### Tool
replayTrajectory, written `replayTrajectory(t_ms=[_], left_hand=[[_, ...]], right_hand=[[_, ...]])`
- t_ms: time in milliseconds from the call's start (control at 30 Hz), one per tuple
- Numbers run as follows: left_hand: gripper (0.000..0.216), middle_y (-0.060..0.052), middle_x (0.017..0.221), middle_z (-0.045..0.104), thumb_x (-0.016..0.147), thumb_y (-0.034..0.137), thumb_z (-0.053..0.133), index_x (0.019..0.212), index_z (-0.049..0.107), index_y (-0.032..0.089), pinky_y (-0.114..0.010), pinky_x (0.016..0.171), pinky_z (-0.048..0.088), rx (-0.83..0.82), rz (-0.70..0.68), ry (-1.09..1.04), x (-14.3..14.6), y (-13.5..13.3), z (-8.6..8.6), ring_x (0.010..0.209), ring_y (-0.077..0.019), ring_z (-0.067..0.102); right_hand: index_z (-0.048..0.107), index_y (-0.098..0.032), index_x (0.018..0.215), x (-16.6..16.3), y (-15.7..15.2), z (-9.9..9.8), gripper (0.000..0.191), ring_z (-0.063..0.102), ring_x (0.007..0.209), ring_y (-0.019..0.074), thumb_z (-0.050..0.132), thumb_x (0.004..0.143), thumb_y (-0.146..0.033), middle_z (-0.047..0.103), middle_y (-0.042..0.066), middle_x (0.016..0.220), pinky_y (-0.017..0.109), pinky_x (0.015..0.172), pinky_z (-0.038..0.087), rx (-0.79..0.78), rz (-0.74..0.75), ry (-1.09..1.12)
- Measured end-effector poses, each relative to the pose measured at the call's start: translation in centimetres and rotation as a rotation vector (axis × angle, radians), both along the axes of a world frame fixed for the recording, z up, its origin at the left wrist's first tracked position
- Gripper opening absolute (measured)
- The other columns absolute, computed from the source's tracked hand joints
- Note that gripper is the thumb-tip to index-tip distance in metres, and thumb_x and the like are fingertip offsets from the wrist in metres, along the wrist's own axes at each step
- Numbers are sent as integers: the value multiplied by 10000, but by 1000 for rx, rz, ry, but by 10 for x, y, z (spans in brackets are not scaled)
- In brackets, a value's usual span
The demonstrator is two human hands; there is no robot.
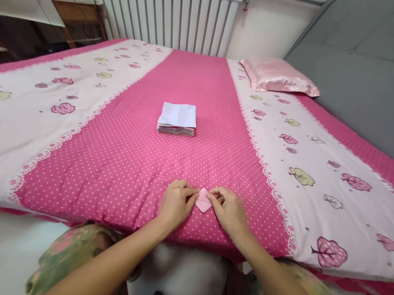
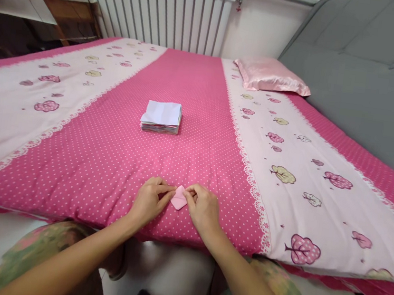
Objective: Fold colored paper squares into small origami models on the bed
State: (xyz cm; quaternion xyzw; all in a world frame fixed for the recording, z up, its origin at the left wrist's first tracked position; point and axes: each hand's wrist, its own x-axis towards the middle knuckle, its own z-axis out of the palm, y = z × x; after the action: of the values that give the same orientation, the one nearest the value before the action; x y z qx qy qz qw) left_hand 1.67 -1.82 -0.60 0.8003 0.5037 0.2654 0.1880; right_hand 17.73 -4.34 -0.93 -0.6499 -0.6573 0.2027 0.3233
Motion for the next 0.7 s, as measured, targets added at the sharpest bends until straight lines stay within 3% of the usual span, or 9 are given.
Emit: replayTrajectory(t_ms=[367,700], left_hand=[[219,-43,675,562,821,251,493,786,699,186,-290,663,389,33,35,36,4,-1,0,696,-163,499],[237,-44,689,555,843,260,469,822,695,189,-290,651,382,46,-3,104,2,0,0,698,-166,493]], right_hand=[[681,-247,883,-5,-3,-3,189,598,712,166,499,834,-271,662,25,817,275,655,438,80,8,-41],[675,-290,987,-6,-5,-5,240,564,690,146,479,859,-343,599,22,799,245,572,398,45,53,-220]])
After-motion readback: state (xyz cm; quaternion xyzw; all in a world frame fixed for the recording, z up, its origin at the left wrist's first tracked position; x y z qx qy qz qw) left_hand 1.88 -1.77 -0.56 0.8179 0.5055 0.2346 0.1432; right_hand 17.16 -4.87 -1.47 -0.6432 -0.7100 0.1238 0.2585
